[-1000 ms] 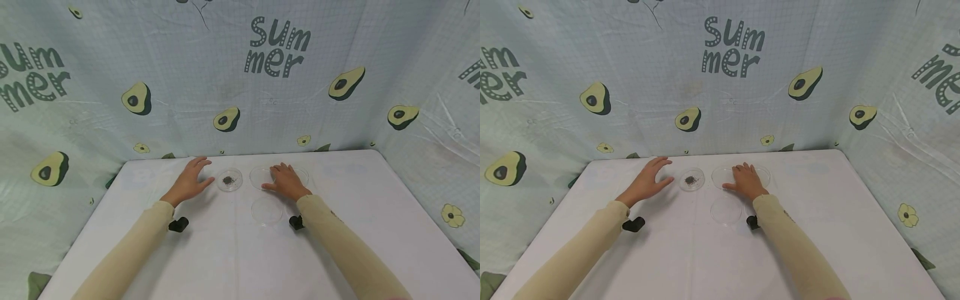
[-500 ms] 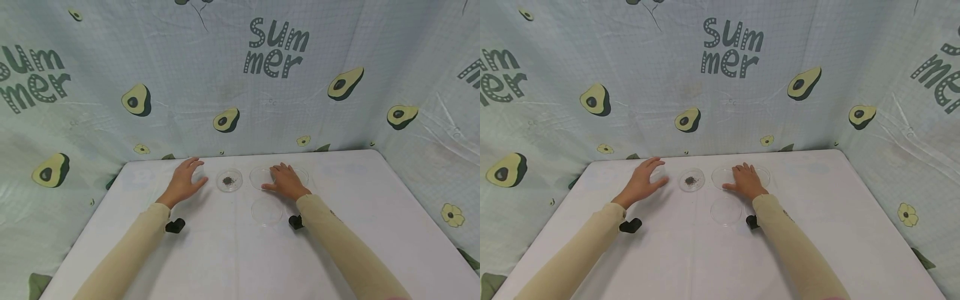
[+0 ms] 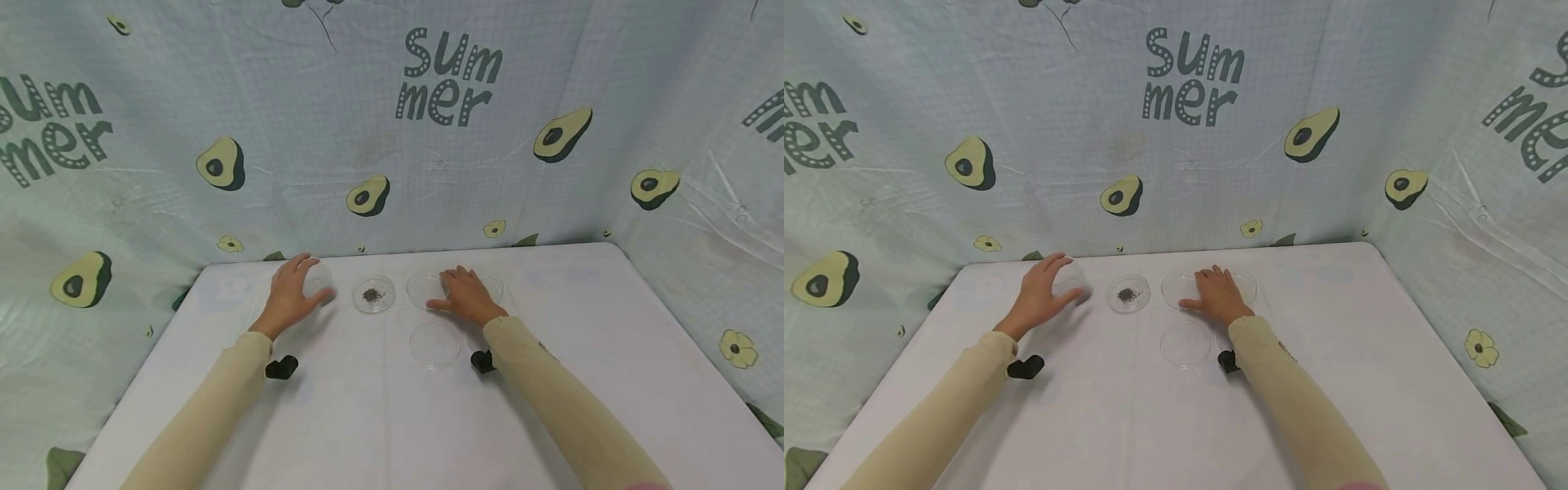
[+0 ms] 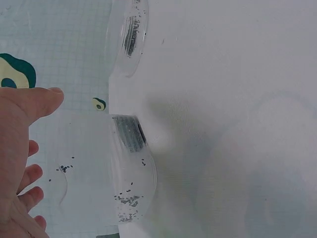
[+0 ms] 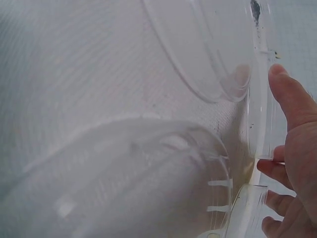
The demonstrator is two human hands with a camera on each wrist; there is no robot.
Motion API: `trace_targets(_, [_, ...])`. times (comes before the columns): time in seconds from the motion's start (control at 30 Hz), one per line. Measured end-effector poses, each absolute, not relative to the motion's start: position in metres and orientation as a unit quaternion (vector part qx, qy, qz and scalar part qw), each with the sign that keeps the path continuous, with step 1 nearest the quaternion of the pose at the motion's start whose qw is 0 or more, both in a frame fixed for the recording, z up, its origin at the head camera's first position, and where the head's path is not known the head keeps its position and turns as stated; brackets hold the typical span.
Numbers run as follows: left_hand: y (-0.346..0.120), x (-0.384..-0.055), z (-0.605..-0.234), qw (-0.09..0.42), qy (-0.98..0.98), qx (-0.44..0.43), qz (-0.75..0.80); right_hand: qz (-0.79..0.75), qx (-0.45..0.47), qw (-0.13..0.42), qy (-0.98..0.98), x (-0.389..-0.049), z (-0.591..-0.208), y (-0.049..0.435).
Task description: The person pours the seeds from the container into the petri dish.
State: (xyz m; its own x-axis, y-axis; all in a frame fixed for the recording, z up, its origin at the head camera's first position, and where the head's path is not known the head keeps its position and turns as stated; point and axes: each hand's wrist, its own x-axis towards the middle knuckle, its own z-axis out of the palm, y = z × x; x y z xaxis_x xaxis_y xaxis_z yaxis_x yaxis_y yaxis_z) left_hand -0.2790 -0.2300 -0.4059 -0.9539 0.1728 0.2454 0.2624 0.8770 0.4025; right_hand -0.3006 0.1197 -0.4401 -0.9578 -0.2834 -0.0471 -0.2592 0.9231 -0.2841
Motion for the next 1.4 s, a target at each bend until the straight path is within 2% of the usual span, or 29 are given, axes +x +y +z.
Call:
trace_targets(0.3, [-0.237, -0.278, -0.406, 0.093, -0.964, -0.090, -0.231, -0.142, -0.142, 0.045, 0.978, -0.301, -0.440, 0.120])
trace_targets(0.6, [-0.242, -0.281, -0.410, 0.064, -0.966, -0.046, -0.246, -0.143, -0.138, 0.051, 0.979, -0.301, -0.440, 0.120])
trace_targets(0.97, [-0.250, -0.281, -0.421, 0.043, -0.947, 0.006, -0.317, -0.146, -0.136, 0.051, 0.978, -0.300, -0.440, 0.119])
trace_targets(1.4, [-0.249, -0.279, -0.427, 0.012, -0.936, 0.022, -0.351, -0.147, -0.136, 0.057, 0.978, -0.300, -0.440, 0.120])
